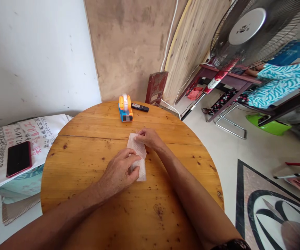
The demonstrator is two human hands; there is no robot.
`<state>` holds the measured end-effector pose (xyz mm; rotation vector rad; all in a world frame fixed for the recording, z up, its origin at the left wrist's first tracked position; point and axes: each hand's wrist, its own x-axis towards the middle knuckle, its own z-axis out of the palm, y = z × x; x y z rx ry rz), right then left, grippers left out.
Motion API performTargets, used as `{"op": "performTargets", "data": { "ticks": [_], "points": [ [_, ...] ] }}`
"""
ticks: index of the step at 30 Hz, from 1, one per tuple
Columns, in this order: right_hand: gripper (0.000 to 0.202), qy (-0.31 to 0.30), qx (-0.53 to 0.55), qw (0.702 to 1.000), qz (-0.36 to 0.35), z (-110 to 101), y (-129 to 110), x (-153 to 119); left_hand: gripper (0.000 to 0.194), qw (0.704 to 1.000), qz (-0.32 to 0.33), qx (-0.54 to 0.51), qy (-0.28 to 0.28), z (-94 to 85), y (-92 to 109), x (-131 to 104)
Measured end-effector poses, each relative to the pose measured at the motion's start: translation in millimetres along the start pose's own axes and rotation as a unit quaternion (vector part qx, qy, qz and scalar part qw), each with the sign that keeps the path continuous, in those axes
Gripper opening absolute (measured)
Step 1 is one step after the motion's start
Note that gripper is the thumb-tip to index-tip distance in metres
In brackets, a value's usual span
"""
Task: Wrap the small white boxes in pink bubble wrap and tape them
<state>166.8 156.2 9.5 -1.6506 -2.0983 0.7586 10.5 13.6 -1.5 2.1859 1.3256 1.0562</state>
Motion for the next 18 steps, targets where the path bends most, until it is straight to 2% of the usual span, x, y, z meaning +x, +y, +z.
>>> {"op": "performTargets", "data": {
  "ticks": [8,11,15,18],
  "points": [
    [0.015,0.007,0.132,0.990,-0.046,7,2,0,0.023,0.990,0.075,0.117,0.026,-8.2,10,0],
    [0.025,0.012,0.177,0.983,-0.054,8,2,0,0.025,0.983,0.101,0.153,0.025,-10.0,15,0],
    [0.052,0.012,0.250,0.966,-0.062,10,-1,-2,0.022,0.990,0.089,0.111,0.000,-8.5,13,0],
    [0.061,0.015,0.353,0.934,-0.060,10,-9,-5,0.023,0.998,0.043,0.043,-0.007,-7.4,9,1]
  ]
}}
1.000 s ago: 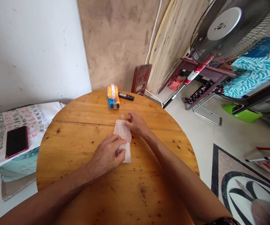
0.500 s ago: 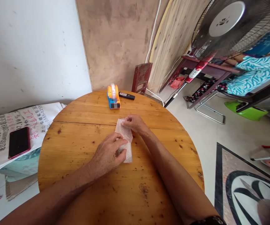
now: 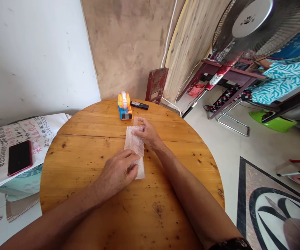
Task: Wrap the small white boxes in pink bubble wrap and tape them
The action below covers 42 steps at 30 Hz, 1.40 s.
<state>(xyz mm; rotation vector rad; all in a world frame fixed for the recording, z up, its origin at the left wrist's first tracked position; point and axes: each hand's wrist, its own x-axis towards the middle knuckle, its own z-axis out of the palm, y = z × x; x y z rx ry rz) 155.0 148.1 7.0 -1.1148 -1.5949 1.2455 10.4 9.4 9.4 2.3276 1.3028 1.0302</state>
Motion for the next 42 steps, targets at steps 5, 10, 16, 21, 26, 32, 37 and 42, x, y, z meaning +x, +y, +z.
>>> {"op": "performTargets", "data": {
  "ticks": [5,10,16,21,26,32,37,42],
  "points": [
    [0.046,-0.022,0.147,0.986,0.077,3,-23,-10,0.025,0.996,-0.067,-0.062,-0.020,0.1,-5,1],
    [0.043,-0.065,0.169,0.979,0.093,-2,-50,-34,0.023,0.994,-0.082,-0.074,-0.023,0.2,-6,0],
    [0.033,-0.091,0.127,0.987,0.039,2,-64,-68,0.016,0.986,-0.168,0.017,0.001,-6.3,1,-1],
    [0.019,-0.092,0.037,0.995,-0.005,6,-68,-97,0.034,0.975,-0.220,0.015,0.025,-4.8,-3,-2],
    [0.018,-0.053,-0.044,0.996,-0.056,11,-57,-127,0.048,0.990,-0.124,-0.056,0.026,-4.7,-12,-2],
    [0.010,-0.024,-0.125,0.985,-0.116,16,-43,-149,0.007,0.990,-0.062,-0.118,-0.052,-10.9,-12,3],
    [0.018,-0.006,-0.197,0.964,-0.181,20,-36,-155,0.013,0.982,-0.049,-0.143,-0.113,-26.9,-16,4],
    [0.031,-0.014,-0.262,0.925,-0.275,22,-23,-158,0.049,0.969,-0.005,-0.122,-0.213,-44.9,-28,-3]
  ]
}}
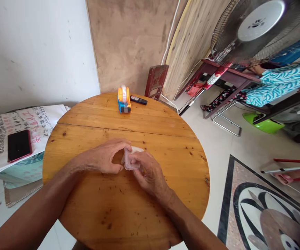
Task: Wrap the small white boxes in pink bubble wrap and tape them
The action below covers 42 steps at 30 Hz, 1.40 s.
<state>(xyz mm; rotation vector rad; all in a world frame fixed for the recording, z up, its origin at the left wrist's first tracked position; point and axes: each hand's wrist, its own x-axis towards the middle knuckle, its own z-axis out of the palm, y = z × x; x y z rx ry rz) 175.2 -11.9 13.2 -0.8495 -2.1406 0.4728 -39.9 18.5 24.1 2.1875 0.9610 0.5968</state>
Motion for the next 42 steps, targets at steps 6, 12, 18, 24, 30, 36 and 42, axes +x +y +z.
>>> {"op": "performTargets", "data": {
  "ticks": [6,12,18,24,30,36,42],
  "points": [
    [0.041,-0.006,-0.055,0.997,-0.061,7,5,-8,0.026,0.998,0.006,0.005,0.062,21.4,-4,7],
    [0.014,0.013,0.071,0.995,0.064,-5,5,15,0.025,0.985,-0.073,-0.097,0.125,30.6,5,14],
    [0.025,0.003,0.331,0.902,0.278,-5,22,44,0.027,0.928,-0.222,-0.288,0.078,26.9,12,17],
    [0.051,-0.034,0.418,0.855,0.305,-9,34,36,0.029,0.925,-0.245,-0.280,0.074,24.1,8,18],
    [0.065,-0.045,0.424,0.860,0.279,-18,35,33,0.028,0.933,-0.226,-0.267,0.089,18.9,5,16],
    [0.066,-0.010,0.385,0.890,0.244,-9,33,31,0.030,0.928,-0.208,-0.293,0.096,17.6,1,17],
    [0.057,0.040,0.319,0.926,0.196,-6,26,27,0.038,0.905,-0.229,-0.343,0.101,15.6,1,19]
  ]
}}
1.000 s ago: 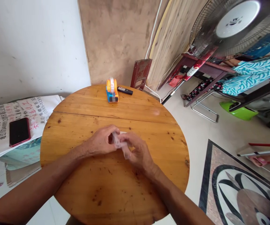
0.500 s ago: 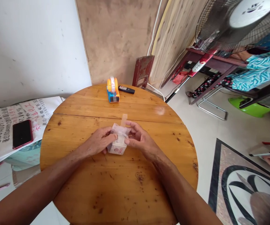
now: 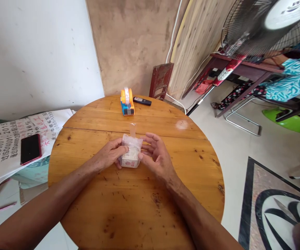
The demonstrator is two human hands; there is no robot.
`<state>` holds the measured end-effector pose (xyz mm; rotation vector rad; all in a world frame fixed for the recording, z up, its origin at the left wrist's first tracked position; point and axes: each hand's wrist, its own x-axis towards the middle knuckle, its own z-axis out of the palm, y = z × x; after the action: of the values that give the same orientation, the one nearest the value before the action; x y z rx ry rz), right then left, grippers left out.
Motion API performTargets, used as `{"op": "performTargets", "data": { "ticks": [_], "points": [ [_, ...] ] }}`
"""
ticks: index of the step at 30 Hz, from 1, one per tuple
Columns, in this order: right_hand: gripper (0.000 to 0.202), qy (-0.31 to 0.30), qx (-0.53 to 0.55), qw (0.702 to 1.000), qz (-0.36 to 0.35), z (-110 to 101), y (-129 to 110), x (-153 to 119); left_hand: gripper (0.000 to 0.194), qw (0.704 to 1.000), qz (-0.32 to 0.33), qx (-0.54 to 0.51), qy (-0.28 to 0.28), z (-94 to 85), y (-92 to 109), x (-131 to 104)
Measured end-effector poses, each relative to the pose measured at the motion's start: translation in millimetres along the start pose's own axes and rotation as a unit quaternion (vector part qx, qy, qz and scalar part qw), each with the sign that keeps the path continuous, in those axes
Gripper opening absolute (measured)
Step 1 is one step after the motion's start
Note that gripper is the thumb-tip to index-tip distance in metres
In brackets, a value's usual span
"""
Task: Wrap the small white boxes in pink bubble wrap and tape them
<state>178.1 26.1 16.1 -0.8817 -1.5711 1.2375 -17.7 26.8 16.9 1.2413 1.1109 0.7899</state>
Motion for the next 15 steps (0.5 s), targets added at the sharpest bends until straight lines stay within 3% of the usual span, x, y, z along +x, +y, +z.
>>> {"op": "performTargets", "data": {
  "ticks": [5,9,15],
  "points": [
    [0.027,-0.028,-0.097,0.993,-0.063,-0.5,-2.2,-2.2,0.038,0.999,-0.017,-0.039,0.002,-0.7,1.1,0.8],
    [0.026,-0.039,-0.170,0.982,-0.077,-2.6,1.8,-0.1,0.035,0.999,-0.020,-0.030,-0.013,-1.5,-2.9,2.1],
    [0.027,-0.040,-0.193,0.975,-0.107,-2.0,4.0,0.4,0.038,0.999,0.003,-0.031,-0.036,-1.8,-1.4,0.0]
  ]
}}
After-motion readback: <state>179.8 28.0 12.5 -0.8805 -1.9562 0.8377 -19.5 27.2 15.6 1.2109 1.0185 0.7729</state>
